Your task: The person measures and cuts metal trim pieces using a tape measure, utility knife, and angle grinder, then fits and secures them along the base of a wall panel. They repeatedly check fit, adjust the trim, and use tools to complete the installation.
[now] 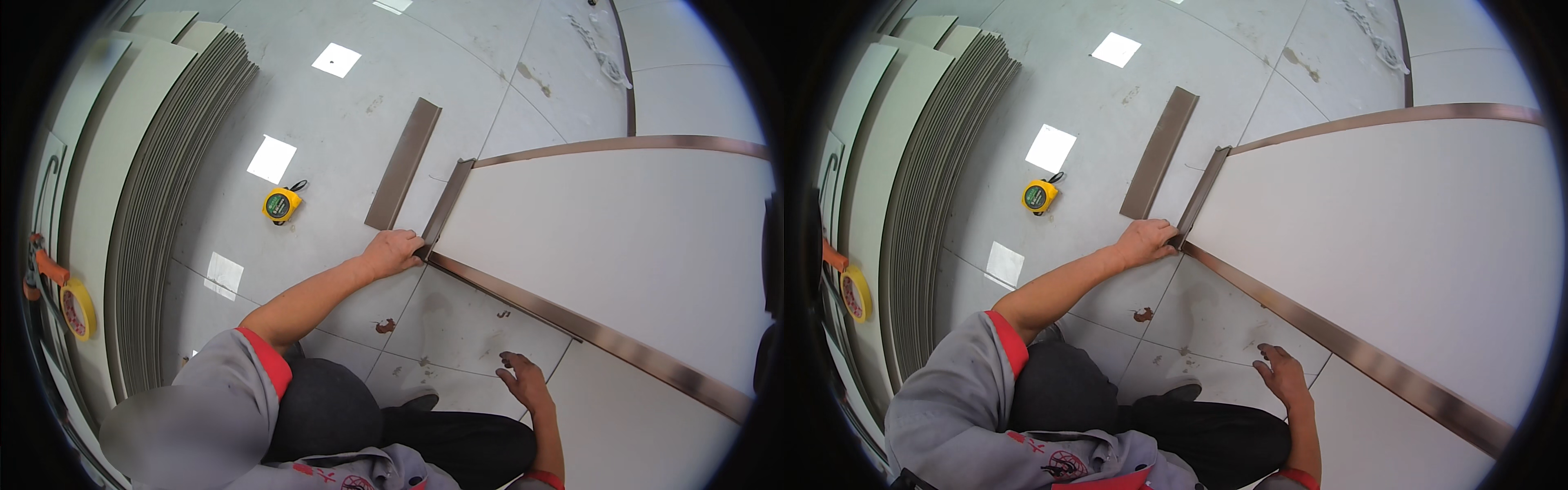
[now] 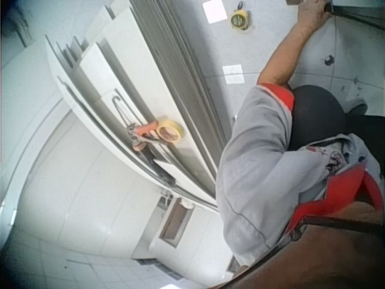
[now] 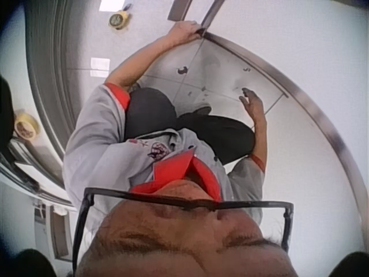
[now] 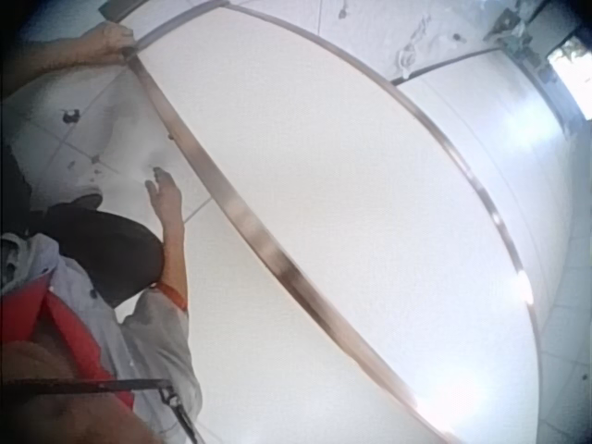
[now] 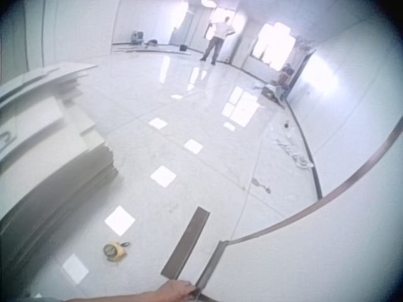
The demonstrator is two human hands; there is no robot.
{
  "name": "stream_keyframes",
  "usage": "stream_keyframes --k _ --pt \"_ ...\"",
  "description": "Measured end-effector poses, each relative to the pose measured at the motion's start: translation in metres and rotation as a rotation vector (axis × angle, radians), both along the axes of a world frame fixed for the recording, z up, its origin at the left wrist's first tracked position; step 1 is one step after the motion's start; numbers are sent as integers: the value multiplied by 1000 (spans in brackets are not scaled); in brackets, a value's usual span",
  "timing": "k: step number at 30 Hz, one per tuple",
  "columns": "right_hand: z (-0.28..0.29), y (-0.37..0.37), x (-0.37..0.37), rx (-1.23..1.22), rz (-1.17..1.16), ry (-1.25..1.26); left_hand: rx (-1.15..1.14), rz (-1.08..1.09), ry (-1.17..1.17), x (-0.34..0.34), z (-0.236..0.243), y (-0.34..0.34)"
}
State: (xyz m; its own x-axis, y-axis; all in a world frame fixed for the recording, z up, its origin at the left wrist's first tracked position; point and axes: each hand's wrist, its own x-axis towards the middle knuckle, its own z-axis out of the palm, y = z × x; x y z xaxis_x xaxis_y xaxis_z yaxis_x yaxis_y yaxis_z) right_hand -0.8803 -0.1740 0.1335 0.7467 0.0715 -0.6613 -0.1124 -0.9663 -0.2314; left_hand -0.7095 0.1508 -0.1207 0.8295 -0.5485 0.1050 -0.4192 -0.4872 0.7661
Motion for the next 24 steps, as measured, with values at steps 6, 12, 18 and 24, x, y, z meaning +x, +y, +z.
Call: stream_keyframes --k 6,12,18,24 --pt "-1 0 0 -3 -1 6 -19 12 -15 -1 3 2" --pt "1 4 3 -7 26 21 -7 15 -16 -3 3 1" --pt "0 2 -1 -13 39 8 -5 16 -19 -3 3 1" --pt "1 4 0 -10 61 -15 -4 12 -36 -4 3 1"
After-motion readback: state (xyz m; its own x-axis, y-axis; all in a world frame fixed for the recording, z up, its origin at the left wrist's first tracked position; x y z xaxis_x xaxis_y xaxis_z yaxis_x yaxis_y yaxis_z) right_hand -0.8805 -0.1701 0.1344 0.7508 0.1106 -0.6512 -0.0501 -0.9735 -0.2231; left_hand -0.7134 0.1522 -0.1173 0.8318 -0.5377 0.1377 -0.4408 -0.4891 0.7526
